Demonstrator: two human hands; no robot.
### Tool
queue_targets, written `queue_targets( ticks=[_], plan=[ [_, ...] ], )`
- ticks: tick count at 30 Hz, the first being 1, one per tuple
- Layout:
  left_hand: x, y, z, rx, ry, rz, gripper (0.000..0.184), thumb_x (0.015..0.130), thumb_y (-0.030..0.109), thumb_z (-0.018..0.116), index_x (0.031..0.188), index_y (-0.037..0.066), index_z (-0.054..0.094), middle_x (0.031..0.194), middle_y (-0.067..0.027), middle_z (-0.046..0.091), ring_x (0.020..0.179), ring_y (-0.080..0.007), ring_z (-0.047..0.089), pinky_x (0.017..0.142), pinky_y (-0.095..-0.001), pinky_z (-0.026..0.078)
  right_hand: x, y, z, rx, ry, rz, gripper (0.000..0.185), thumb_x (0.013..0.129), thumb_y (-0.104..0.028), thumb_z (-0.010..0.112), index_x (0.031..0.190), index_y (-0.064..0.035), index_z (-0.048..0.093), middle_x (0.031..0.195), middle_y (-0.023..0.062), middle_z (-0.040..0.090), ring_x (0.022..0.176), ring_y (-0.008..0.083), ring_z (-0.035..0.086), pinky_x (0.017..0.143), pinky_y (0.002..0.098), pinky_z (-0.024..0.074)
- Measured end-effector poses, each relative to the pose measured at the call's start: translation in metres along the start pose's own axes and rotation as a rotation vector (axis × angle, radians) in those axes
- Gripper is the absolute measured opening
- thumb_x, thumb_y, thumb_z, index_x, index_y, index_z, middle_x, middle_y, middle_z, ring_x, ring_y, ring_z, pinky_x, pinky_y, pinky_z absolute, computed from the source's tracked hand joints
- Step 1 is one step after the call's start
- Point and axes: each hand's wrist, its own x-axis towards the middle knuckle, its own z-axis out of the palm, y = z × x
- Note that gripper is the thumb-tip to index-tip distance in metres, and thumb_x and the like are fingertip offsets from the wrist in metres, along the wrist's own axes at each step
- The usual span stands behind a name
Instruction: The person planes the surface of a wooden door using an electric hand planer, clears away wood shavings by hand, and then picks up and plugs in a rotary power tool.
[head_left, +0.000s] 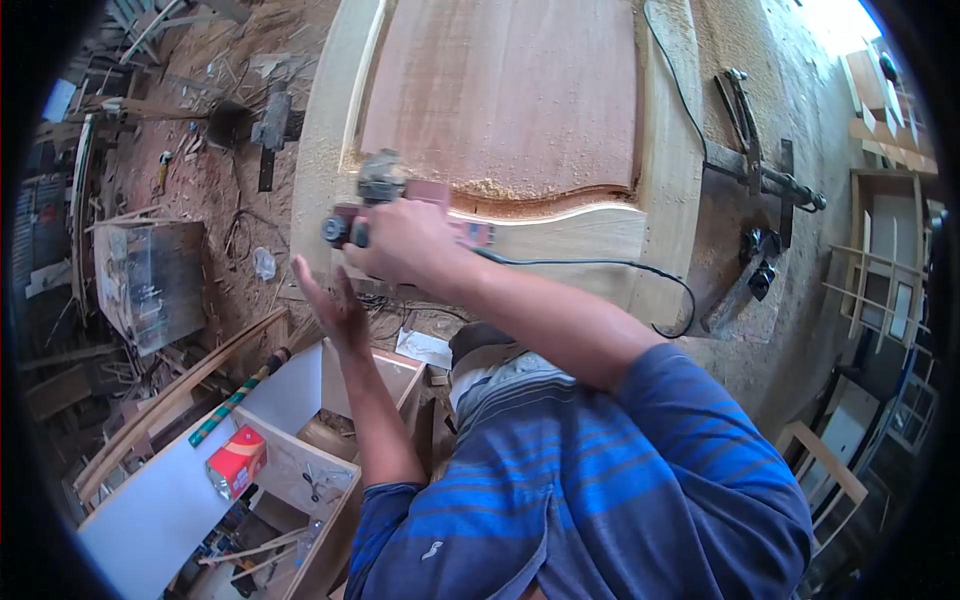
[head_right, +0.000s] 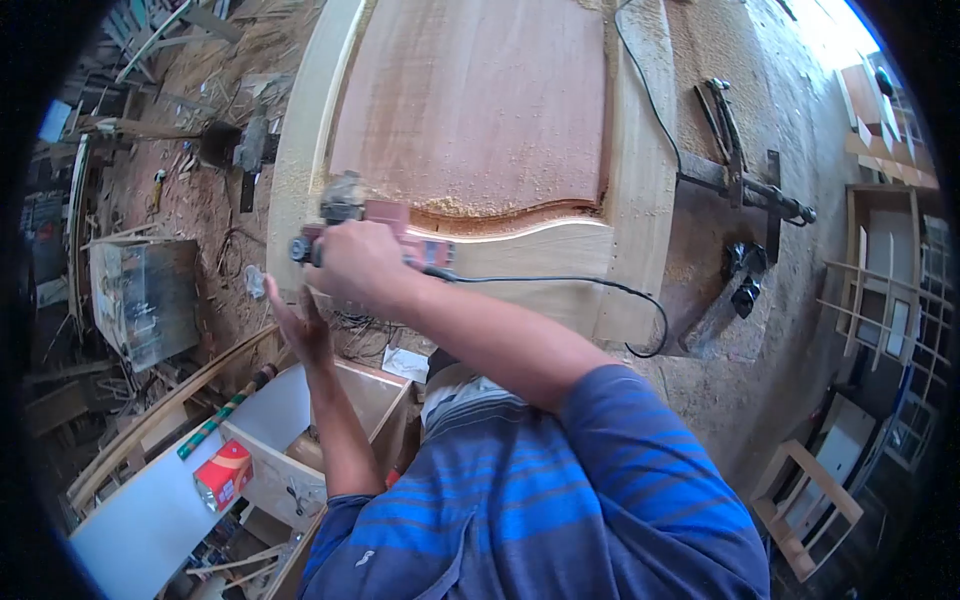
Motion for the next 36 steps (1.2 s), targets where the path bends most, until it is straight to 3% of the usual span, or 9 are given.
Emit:
queue_targets(
  ticks=[5,8,12,17,18,21,27,30,36],
  plan=[
    [-0.002,0.014,-0.003,-0.034,-0.001,-0.068,0.083,0.114,0.047,0.059,0.17,-0.006,0.028,0.178,-0.0306,0.026,0.167,-0.0431,0.025,0.136,-0.053,0.022,0.059,-0.024,0.029,0.035,0.127,-0.008,0.047,0.091,-0.048,0.069,0.098,-0.0036,0.085,0.096,0.0238,0.081,0.093,0.0402,0.081,0.089,0.0502,0.0646],
    [-0.005,0.015,0.006,-0.006,-0.017,-0.046,0.083,0.115,0.047,0.057,0.171,-0.006,0.026,0.178,-0.0312,0.025,0.167,-0.0437,0.023,0.136,-0.0537,0.021,0.058,-0.017,0.025,0.041,0.094,-0.053,0.049,0.09,-0.048,0.07,0.099,-0.0019,0.085,0.097,0.0234,0.081,0.095,0.0398,0.081,0.09,0.0495,0.0646],
    [-0.019,0.036,0.018,-0.028,-0.03,-0.035,0.084,0.114,0.05,0.055,0.17,-0.006,0.027,0.178,-0.032,0.025,0.168,-0.0446,0.022,0.137,-0.054,0.019,0.012,0.01,-0.005,0.013,0.011,-0.028,0.049,0.091,-0.049,0.07,0.102,-0.0038,0.085,0.1,0.0228,0.081,0.098,0.0397,0.081,0.091,0.0496,0.0642],
    [-0.041,0.07,0.049,-0.059,-0.049,0.008,0.082,0.113,0.047,0.055,0.169,-0.007,0.029,0.176,-0.0331,0.028,0.167,-0.0448,0.023,0.138,-0.0537,0.016,-0.075,0.069,-0.075,-0.105,-0.088,0.065,0.047,0.091,-0.054,0.07,0.115,-0.0171,0.085,0.106,0.0186,0.082,0.102,0.0395,0.08,0.092,0.0502,0.0633],
    [-0.048,0.082,0.057,-0.034,-0.067,0.024,0.081,0.113,0.045,0.055,0.169,-0.007,0.029,0.176,-0.0331,0.029,0.167,-0.0451,0.024,0.138,-0.0537,0.016,-0.103,0.067,-0.107,-0.063,-0.138,0.176,0.05,0.089,-0.054,0.07,0.118,-0.0164,0.085,0.105,0.02,0.082,0.102,0.0398,0.08,0.095,0.0502,0.0631],
    [-0.067,0.105,0.085,0.03,-0.128,0.081,0.077,0.113,0.04,0.055,0.168,-0.008,0.031,0.174,-0.0334,0.033,0.167,-0.0447,0.024,0.138,-0.054,0.015,-0.143,0.122,-0.132,-0.092,-0.007,0.112,0.052,0.086,-0.054,0.071,0.115,-0.013,0.085,0.098,0.0248,0.081,0.093,0.042,0.08,0.093,0.0517,0.0627],
    [-0.107,0.124,0.143,0.139,-0.298,0.174,0.084,0.11,0.045,0.058,0.169,-0.008,0.03,0.175,-0.0325,0.032,0.167,-0.0433,0.025,0.138,-0.0554,0.014,-0.216,0.182,-0.21,-0.28,-0.013,0.112,0.056,0.088,-0.06,0.071,0.126,-0.0207,0.084,0.104,0.0236,0.081,0.111,0.0415,0.075,0.106,0.051,0.0566],
    [-0.122,0.129,0.157,0.227,-0.325,0.207,0.084,0.11,0.044,0.058,0.169,-0.008,0.03,0.176,-0.0326,0.029,0.167,-0.0443,0.024,0.137,-0.0564,0.015,-0.233,0.228,-0.232,-0.317,0.065,0.059,0.056,0.087,-0.059,0.073,0.124,-0.0191,0.085,0.108,0.0255,0.079,0.117,0.0427,0.072,0.105,0.0505,0.0562],
    [-0.122,0.13,0.145,0.202,-0.322,0.217,0.081,0.109,0.036,0.06,0.169,-0.009,0.029,0.176,-0.0328,0.029,0.167,-0.0445,0.024,0.138,-0.0542,0.015,-0.24,0.246,-0.27,-0.25,-0.078,0.126,0.055,0.086,-0.052,0.079,0.122,-0.0113,0.084,0.116,0.0275,0.073,0.112,0.0423,0.071,0.1,0.0484,0.0574]
  ],
)
